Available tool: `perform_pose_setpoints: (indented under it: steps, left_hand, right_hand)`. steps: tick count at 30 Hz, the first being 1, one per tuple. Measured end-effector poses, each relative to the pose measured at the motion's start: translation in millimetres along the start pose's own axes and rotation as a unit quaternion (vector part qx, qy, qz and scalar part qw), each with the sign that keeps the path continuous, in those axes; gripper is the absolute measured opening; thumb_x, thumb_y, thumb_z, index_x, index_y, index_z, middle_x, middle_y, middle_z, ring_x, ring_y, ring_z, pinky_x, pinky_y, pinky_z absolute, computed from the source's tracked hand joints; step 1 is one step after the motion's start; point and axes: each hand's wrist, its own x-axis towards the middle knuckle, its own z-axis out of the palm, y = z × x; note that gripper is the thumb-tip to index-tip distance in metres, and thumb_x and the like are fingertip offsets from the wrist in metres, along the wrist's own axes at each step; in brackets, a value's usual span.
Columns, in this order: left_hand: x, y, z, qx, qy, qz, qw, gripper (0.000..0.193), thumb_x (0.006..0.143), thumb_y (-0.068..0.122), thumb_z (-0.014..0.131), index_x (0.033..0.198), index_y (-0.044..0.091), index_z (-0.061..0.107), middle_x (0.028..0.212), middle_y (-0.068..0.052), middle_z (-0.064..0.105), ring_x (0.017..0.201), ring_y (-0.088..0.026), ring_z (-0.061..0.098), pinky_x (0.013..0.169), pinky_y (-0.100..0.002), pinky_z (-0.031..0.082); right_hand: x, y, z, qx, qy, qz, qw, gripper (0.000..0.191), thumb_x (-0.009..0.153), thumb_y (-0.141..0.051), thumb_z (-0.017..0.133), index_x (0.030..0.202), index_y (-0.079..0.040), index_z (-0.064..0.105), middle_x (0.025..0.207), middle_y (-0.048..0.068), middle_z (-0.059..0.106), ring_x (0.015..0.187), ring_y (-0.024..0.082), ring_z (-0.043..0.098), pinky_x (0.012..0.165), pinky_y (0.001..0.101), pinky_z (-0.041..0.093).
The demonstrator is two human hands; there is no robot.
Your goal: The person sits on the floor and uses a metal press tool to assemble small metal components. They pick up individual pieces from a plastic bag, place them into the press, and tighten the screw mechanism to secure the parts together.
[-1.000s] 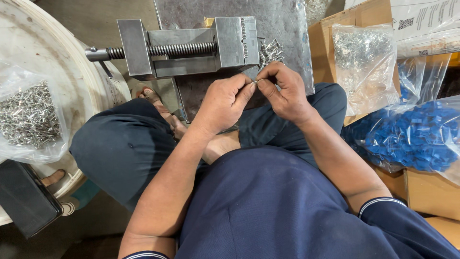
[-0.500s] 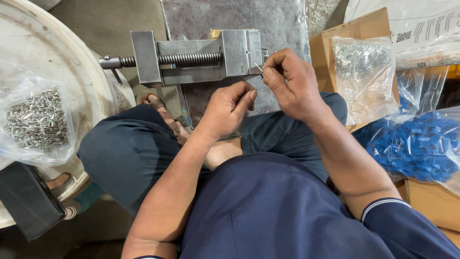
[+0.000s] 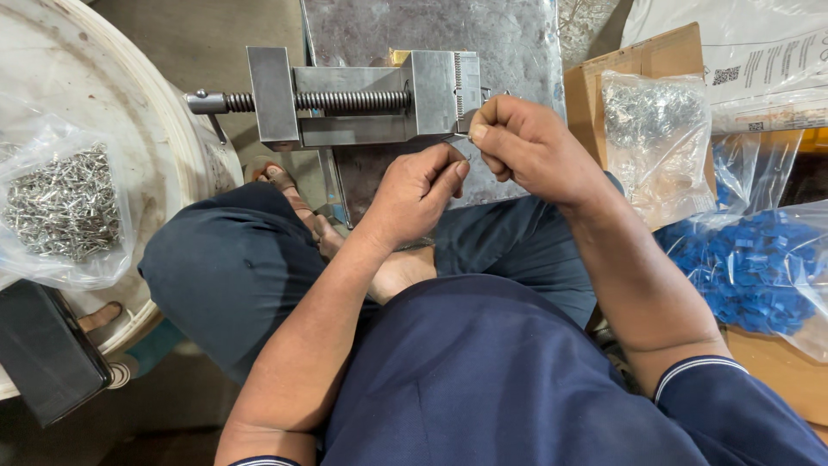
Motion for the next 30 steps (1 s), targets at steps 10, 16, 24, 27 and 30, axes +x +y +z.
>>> perform_pose_setpoints:
  steps: [10,16,24,27,30]
  left_hand:
    - [-1.0,3.1,-0.5,0.011,0.002,0.023,1.0,0.017,0.102,0.017,0.06,0.094,0.004,0.065,0.072,-0.005,0.069,0.062,-0.016,0.066,0.061,-0.031,0.052]
    - [-0.9,3.9,-0.5,0.019,0.004,0.027,0.999,0.017,0.102,0.017,0.06,0.092,0.004,0.065,0.072,-0.006,0.069,0.063,-0.017,0.068,0.061,-0.032,0.053]
    - [-0.6,2.8,0.5,0.014,0.004,0.025,1.0,0.018,0.102,0.018,0.06,0.092,0.004,0.064,0.071,-0.006,0.068,0.062,-0.018,0.066,0.06,-0.032,0.052]
    - [-0.2,2.0,0.3,0.018,0.003,0.03,0.999,0.018,0.102,0.019,0.06,0.092,0.004,0.064,0.071,-0.006,0.068,0.062,-0.018,0.066,0.06,-0.033,0.051]
    - [-0.5,2.0,0.0,0.016,0.002,0.027,1.0,0.019,0.102,0.019,0.06,0.091,0.004,0.064,0.071,-0.006,0.068,0.061,-0.018,0.066,0.06,-0.033,0.051]
  right_hand:
    - [5.7,-11.2,-3.1,-0.012,0.024,0.037,0.999,0.016,0.104,-0.022,0.058,0.1,-0.006,0.061,0.068,-0.003,0.054,0.057,0.004,0.046,0.048,0.0197,0.035]
    - [9.8,-16.5,-6.6,-0.03,0.015,0.047,0.998,0.017,0.103,-0.022,0.058,0.1,-0.006,0.061,0.07,-0.003,0.056,0.058,0.004,0.051,0.048,0.0192,0.037]
    - [13.0,-19.1,-8.5,-0.052,0.013,0.025,0.998,0.017,0.104,-0.023,0.059,0.102,-0.006,0.061,0.071,-0.002,0.059,0.061,0.004,0.056,0.049,0.0195,0.039]
    - [13.1,-21.0,-7.3,-0.07,0.023,0.007,0.997,0.017,0.104,-0.023,0.062,0.104,-0.006,0.061,0.072,-0.002,0.06,0.063,0.004,0.059,0.05,0.0195,0.041]
    - [13.2,-21.1,-5.4,-0.095,0.033,-0.013,0.995,0.017,0.103,-0.021,0.064,0.106,-0.005,0.06,0.074,-0.002,0.062,0.064,0.004,0.061,0.051,0.0198,0.044]
